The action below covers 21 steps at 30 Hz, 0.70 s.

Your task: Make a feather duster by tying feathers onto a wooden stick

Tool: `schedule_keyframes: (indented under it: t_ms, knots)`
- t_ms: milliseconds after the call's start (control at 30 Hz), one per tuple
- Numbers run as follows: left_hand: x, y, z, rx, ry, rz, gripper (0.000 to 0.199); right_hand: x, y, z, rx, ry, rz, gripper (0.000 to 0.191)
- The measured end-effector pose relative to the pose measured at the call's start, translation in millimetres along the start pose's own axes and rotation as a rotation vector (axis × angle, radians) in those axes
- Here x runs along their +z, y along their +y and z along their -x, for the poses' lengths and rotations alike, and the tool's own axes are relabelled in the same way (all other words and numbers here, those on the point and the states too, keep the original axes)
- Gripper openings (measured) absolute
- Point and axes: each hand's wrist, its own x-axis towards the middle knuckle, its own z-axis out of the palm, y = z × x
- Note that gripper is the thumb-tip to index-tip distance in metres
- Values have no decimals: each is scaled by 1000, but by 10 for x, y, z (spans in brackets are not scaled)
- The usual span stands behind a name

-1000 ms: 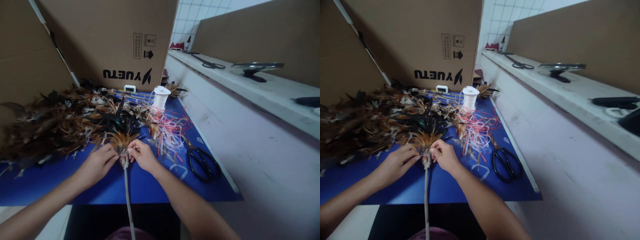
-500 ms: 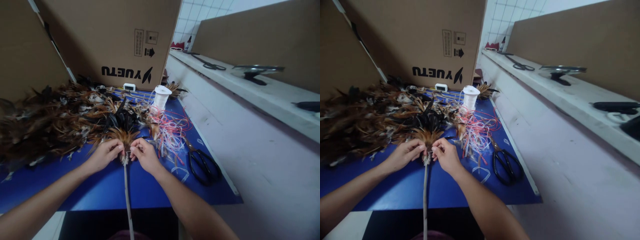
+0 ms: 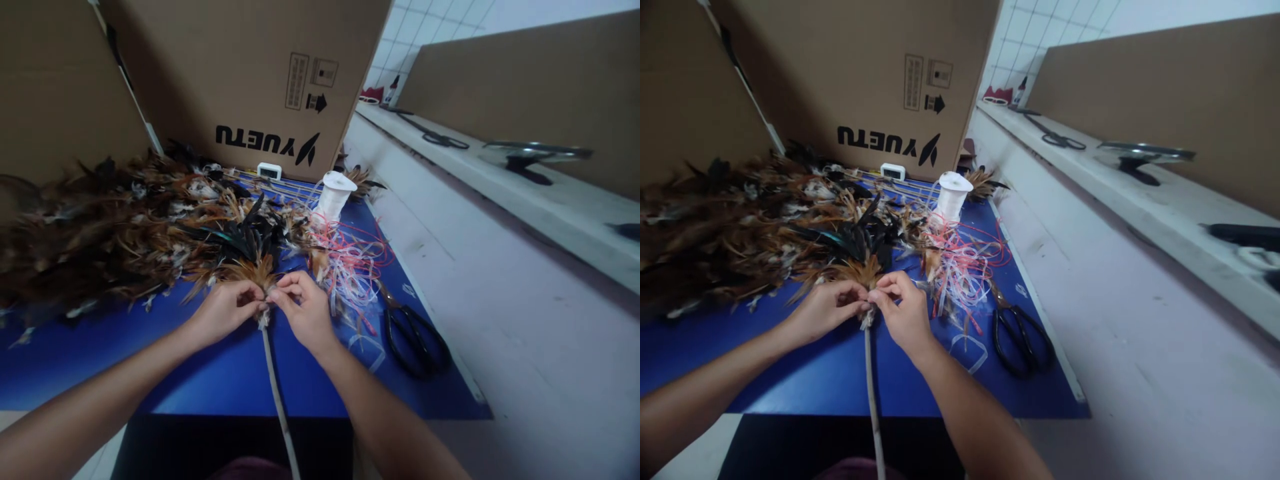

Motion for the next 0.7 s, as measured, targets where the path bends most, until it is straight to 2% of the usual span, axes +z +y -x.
schedule_keyframes:
  t_ms: [167,267,333,567,700]
  knots:
    - [-6,40,19,128,58,-195,13,147,-130,-13,-43,-54,55,11]
    - [-17,33,33,158,68,-193,13,176,-147,-51,-47,-115,-20,8]
    - [-31,23,41,130,58,-150,14,137,-108,-83,-40,-138,-57,14]
    - [-63,-8,48,94,24,-51,15,-41,80,-100,-223,-249,303,29]
    - [-70,5,51,93,32,-61,15,-25,80,-80,-295,-236,406,23]
